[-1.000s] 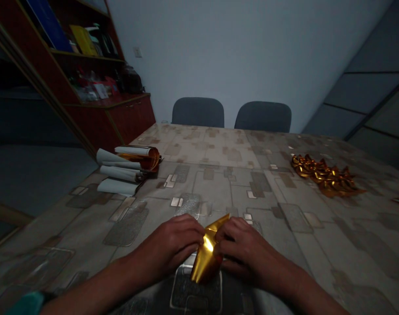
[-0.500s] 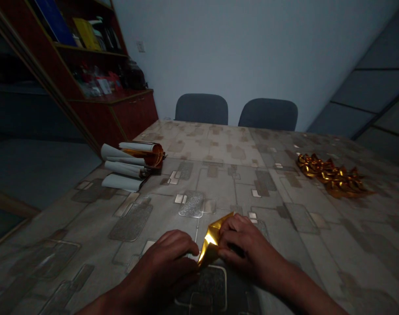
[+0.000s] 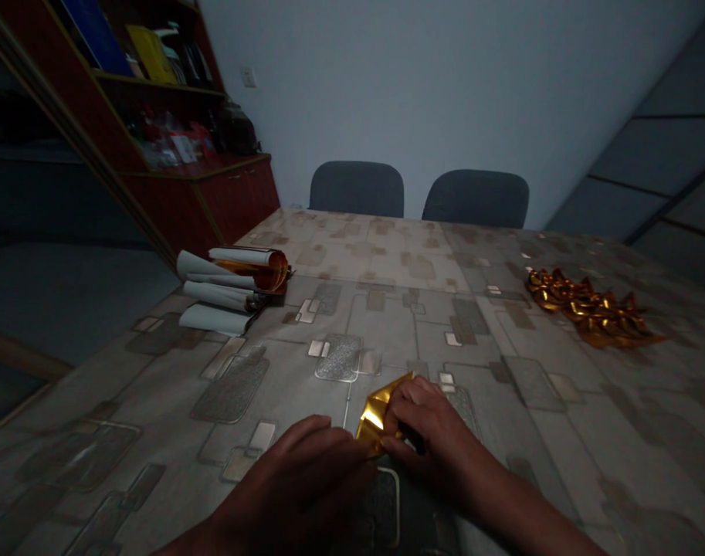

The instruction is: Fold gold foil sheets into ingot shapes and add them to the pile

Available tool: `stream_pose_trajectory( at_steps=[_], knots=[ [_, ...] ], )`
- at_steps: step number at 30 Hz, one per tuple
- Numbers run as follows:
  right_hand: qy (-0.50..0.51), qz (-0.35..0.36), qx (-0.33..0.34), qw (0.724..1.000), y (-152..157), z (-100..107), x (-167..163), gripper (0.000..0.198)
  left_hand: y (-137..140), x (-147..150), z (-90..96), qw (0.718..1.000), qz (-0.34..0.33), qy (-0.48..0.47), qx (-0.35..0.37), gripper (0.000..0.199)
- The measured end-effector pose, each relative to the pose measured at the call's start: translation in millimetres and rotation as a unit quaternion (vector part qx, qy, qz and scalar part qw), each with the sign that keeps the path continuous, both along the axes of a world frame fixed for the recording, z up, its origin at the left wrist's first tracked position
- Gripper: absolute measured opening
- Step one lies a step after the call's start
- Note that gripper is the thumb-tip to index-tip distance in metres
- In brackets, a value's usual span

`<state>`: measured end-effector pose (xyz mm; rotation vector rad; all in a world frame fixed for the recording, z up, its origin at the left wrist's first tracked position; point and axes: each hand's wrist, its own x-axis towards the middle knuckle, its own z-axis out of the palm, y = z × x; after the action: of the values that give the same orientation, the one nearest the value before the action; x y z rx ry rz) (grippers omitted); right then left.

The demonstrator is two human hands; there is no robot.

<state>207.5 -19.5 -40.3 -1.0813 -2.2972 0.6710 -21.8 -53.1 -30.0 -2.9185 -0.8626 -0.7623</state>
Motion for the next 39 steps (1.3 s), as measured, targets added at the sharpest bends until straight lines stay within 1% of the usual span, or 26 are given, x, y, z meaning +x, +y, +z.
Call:
stream_pose_trajectory(
  at_steps=[2, 4, 6, 10, 14, 17, 20, 24, 26, 29, 31, 33, 37, 39],
  knots=[
    [0.001, -0.003, 0.006, 1.000, -0.3, -0.2, -0.7, 0.017, -5.9, -0.1, -3.2, 0.997, 0.002, 0.006, 0.073, 0.021],
    [0.003, -0.005, 0.012, 1.000, -0.8, -0.2, -1.3, 0.017, -10.4, -1.7, -7.8, 0.996, 0.015, 0.042, 0.078, 0.027],
    [0.005, -0.008, 0.020, 1.000, -1.4, -0.7, -1.5, 0.016, -12.3, -3.7, -12.3, 0.995, 0.015, 0.061, 0.077, 0.030],
    [0.005, -0.006, 0.028, 1.000, -2.3, -4.2, -0.8, 0.014, -11.8, -3.9, -17.9, 0.996, 0.006, 0.048, 0.082, 0.026],
    [-0.007, -0.002, 0.038, 0.999, -2.1, -6.8, -0.7, 0.012, -13.5, -0.5, -17.3, 0.997, 0.022, 0.022, 0.070, 0.022],
    [-0.021, -0.006, 0.043, 0.999, -1.8, -5.4, -1.5, 0.010, -15.6, 0.5, -15.1, 0.998, 0.026, 0.031, 0.052, 0.022],
    [-0.024, -0.007, 0.044, 0.999, -1.8, -4.0, -2.0, 0.011, -15.1, -0.2, -17.7, 0.998, 0.027, 0.034, 0.035, 0.025],
    [-0.017, -0.009, 0.045, 0.999, -2.1, -5.0, -1.6, 0.010, -11.2, -1.0, -26.9, 1.000, -0.008, 0.011, 0.018, 0.029],
    [-0.016, -0.010, 0.041, 0.999, -2.3, -5.0, -1.4, 0.010, -9.4, -0.2, -28.8, 1.000, -0.010, 0.011, -0.004, 0.033],
    [-0.021, -0.010, 0.031, 0.999, -2.7, -2.4, -1.7, 0.013, -6.7, 3.0, -26.9, 0.999, -0.003, 0.022, -0.039, 0.035],
    [-0.018, -0.013, 0.020, 1.000, -2.8, 0.2, -2.0, 0.016, -4.1, 6.1, -25.4, 0.998, 0.004, 0.029, -0.056, 0.031],
    [-0.012, -0.016, 0.008, 1.000, -2.7, 1.9, -2.0, 0.020, -1.0, 9.3, -25.3, 0.998, 0.012, 0.021, -0.059, 0.026],
    [-0.009, -0.012, -0.007, 1.000, -1.7, 0.5, -0.6, 0.028, 4.0, 14.7, -27.9, 0.999, 0.011, 0.021, -0.033, 0.016],
    [-0.002, -0.007, -0.018, 1.000, -1.4, -0.3, 1.1, 0.029, 4.9, 16.4, -28.1, 0.999, 0.011, 0.036, -0.036, 0.012]
  ],
)
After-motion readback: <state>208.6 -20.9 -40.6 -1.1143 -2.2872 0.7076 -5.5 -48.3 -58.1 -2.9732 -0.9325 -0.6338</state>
